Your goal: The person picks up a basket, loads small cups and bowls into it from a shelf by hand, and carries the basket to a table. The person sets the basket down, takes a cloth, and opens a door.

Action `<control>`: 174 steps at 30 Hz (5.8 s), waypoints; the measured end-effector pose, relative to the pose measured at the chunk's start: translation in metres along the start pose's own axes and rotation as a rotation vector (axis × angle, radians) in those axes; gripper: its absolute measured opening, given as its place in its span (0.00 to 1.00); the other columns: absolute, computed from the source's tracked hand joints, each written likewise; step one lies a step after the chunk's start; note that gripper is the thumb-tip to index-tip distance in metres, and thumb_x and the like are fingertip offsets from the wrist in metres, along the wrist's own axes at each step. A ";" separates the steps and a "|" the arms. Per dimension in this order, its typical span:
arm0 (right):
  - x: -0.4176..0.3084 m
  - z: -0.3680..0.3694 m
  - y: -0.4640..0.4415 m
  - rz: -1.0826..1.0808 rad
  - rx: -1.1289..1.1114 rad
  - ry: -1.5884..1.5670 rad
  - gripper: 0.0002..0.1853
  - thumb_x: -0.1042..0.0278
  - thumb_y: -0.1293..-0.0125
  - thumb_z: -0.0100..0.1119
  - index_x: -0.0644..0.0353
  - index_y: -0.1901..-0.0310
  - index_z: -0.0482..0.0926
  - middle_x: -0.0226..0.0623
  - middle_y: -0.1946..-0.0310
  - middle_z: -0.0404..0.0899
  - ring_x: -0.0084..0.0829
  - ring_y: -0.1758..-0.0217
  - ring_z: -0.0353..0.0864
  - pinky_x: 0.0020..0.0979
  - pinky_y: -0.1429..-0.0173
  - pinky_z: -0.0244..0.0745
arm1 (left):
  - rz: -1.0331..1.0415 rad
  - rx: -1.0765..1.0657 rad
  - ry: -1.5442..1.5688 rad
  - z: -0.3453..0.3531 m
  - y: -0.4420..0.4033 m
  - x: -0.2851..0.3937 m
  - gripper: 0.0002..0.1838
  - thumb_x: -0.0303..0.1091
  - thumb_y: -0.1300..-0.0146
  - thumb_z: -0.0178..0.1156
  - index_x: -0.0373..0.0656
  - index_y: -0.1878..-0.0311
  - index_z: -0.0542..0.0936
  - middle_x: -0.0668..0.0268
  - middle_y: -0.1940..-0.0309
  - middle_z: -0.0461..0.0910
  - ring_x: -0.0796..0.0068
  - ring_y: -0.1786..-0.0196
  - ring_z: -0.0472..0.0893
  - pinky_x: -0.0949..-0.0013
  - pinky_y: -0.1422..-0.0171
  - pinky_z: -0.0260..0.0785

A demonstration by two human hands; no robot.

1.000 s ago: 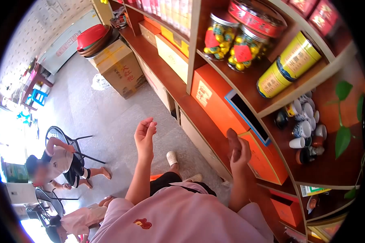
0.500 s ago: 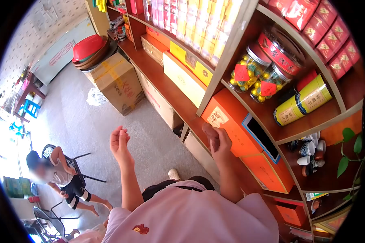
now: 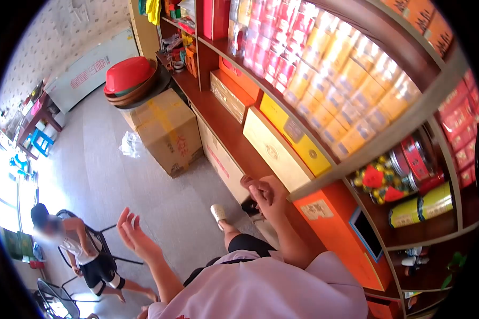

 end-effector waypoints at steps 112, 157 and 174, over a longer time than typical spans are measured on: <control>-0.653 3.647 -0.636 -0.536 -1.144 0.294 0.39 0.41 0.54 0.74 0.62 0.45 0.79 0.41 0.54 0.81 0.43 0.52 0.82 0.39 0.49 0.77 | -0.573 0.189 -0.149 -1.140 -3.004 -0.673 0.21 0.45 0.26 0.49 0.45 0.36 0.73 0.66 0.38 0.76 0.72 0.39 0.75 0.66 0.35 0.61; -0.549 3.729 -0.771 0.324 -0.489 -0.086 0.26 0.54 0.39 0.69 0.62 0.46 0.75 0.40 0.49 0.77 0.36 0.50 0.80 0.32 0.48 0.75 | -0.984 0.405 0.277 -1.266 -3.252 -0.914 0.13 0.29 0.35 0.55 0.43 0.48 0.73 0.66 0.60 0.77 0.70 0.58 0.80 0.61 0.55 0.77; -0.695 3.187 -0.719 0.310 0.496 -0.698 0.18 0.57 0.29 0.59 0.64 0.48 0.76 0.37 0.51 0.79 0.29 0.47 0.78 0.33 0.42 0.74 | -1.078 -0.927 0.035 -0.954 -3.124 -0.758 0.20 0.25 0.35 0.49 0.38 0.39 0.71 0.58 0.47 0.80 0.62 0.51 0.83 0.62 0.48 0.78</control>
Point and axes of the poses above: each hand's wrist, its own y-axis away from the middle knuckle, its own z-axis out of the palm, x = y × z, the point moved 5 cm from there along -y, towards the middle knuckle
